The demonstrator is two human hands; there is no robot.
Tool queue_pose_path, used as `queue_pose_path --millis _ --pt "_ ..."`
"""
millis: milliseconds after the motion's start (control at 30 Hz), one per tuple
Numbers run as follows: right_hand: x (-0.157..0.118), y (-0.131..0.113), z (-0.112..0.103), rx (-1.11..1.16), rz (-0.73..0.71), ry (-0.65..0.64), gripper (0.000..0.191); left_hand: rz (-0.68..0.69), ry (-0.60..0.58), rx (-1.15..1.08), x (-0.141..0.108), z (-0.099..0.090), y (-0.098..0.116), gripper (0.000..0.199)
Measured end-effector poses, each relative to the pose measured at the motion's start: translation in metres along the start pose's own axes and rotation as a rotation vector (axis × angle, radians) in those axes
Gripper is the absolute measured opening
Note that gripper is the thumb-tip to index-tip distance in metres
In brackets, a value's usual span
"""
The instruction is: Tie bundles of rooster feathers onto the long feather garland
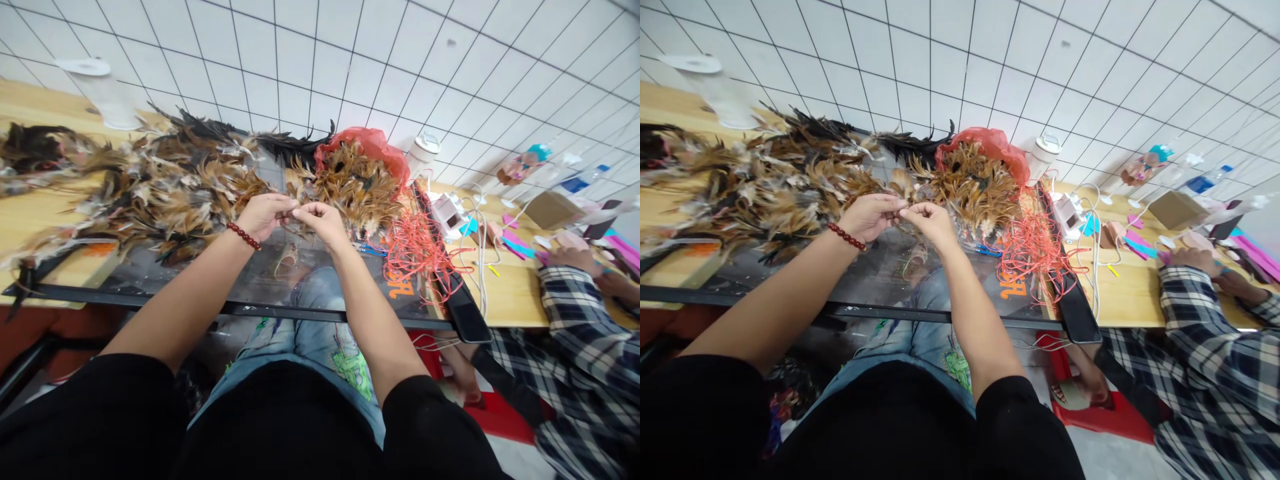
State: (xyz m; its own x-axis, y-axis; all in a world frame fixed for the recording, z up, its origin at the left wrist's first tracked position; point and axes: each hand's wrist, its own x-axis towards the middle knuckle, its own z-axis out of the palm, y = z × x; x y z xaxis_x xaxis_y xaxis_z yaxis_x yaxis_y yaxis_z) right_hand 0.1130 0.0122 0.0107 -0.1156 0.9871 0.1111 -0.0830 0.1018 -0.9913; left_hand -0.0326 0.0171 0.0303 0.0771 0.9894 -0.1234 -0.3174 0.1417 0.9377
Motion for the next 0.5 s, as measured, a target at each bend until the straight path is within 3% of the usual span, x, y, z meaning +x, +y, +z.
queue_pose_path --millis 100,333,500 --pt "-0.0003 -0.0013 0.0011 0.002 0.007 0.016 0.025 -0.021 -0.026 -0.023 -0.0006 0.0014 0.0002 0.012" --pt "0.0014 0.0006 -0.0011 0.041 0.001 0.055 0.024 -0.024 0.071 -0.114 0.0032 -0.0022 0.0012 0.014" --pt "0.0057 0.0065 -0.0025 0.008 -0.012 0.073 0.023 -0.029 0.054 -0.123 0.0005 -0.0009 0.0032 0.015"
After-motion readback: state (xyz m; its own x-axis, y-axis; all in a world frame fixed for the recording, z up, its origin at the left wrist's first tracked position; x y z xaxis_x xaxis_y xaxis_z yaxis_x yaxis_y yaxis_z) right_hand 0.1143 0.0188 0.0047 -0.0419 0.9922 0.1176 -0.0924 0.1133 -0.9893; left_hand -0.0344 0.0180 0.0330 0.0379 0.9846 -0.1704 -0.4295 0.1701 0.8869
